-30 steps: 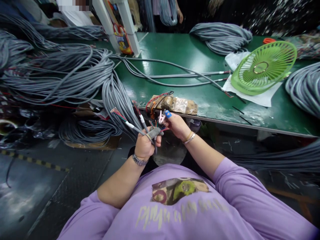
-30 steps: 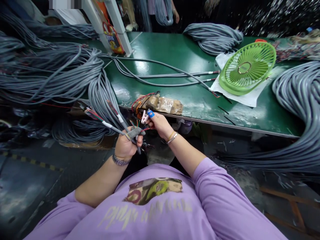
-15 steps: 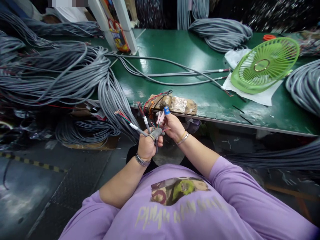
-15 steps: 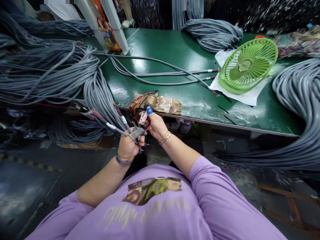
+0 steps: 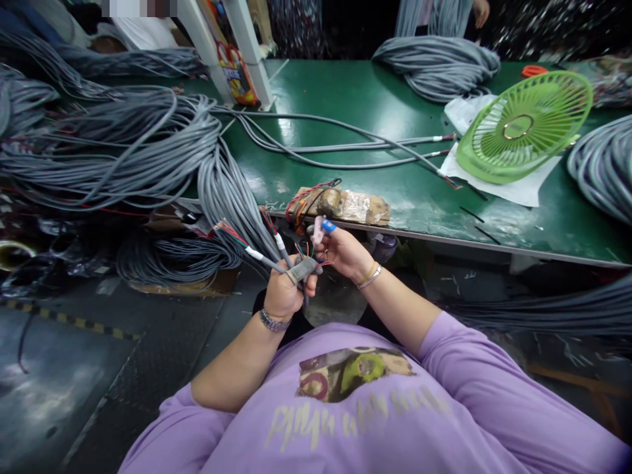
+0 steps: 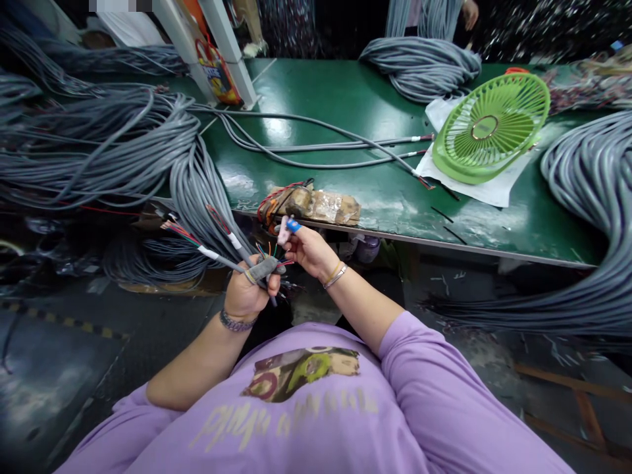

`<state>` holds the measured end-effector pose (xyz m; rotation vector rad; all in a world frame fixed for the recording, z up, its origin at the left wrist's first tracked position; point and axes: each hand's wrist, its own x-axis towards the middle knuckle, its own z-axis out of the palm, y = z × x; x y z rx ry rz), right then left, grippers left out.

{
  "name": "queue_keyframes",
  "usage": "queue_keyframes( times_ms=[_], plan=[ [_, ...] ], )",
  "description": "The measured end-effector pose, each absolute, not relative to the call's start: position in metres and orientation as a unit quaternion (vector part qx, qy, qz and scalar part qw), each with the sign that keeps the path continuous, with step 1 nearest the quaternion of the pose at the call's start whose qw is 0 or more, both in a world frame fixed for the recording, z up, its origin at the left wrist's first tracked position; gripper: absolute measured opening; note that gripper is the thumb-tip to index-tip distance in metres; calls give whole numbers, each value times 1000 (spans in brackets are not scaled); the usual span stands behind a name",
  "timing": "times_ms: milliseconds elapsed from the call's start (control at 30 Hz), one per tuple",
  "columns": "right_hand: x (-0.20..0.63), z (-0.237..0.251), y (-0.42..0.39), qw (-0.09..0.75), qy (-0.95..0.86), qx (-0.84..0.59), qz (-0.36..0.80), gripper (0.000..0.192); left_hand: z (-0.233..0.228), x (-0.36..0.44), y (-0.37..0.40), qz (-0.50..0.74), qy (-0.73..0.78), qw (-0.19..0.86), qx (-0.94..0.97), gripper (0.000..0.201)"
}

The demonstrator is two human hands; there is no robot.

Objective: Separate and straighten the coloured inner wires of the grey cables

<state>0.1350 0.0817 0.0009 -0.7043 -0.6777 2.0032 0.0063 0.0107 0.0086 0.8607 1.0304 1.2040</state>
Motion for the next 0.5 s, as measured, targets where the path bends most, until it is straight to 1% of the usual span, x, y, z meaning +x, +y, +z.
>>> queue_keyframes(
  times_ms=[100, 233, 400, 433, 500],
  plan=[
    [134, 1, 81, 468, -283, -292, 785, 34, 10, 2, 17, 490, 423, 659, 384, 31],
    [132, -1, 81, 478, -290, -310, 769, 43, 12, 2, 26, 479, 400, 682, 381, 31],
    [128, -13, 83, 540, -362, -360, 670, 52, 10, 4, 33, 472, 385, 702, 370, 29],
    [127, -15, 85, 537, -364, -353, 674, 53, 9, 4, 34, 470, 384, 705, 367, 29],
    [124, -19, 88, 513, -345, -320, 718, 55, 8, 4, 34, 471, 384, 708, 360, 29]
  ],
)
